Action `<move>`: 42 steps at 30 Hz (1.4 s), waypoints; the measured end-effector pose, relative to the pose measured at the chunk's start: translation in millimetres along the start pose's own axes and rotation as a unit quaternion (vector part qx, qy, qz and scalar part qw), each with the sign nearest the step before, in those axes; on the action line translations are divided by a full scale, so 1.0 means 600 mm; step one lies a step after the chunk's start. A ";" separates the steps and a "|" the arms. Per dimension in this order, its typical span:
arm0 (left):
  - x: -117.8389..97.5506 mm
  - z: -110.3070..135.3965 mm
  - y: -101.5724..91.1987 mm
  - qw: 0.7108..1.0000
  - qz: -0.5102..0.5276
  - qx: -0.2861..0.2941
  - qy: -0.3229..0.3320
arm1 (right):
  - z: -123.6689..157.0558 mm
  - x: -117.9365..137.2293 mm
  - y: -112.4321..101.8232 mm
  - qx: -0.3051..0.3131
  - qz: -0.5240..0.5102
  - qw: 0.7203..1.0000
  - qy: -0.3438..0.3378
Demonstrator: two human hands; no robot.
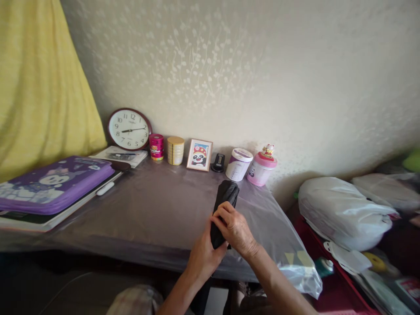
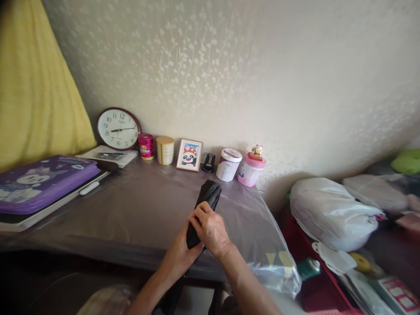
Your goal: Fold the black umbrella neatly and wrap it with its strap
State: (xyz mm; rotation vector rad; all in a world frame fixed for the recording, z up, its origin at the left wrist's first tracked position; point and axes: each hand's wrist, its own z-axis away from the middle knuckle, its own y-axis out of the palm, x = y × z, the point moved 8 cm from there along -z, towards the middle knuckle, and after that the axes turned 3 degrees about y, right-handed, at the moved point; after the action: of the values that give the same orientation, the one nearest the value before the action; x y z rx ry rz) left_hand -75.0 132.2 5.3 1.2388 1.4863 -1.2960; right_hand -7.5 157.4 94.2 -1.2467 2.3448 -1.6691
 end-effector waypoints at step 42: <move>-0.092 0.090 0.102 0.989 0.083 0.077 -0.098 | 0.098 -0.137 -0.048 -0.184 -0.574 0.700 0.382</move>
State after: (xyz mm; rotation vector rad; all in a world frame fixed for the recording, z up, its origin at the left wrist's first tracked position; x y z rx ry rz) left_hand -5.7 69.7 36.5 1.2644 1.1371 -1.3962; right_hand 90.8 156.4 57.6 -3.0955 2.4158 -2.3769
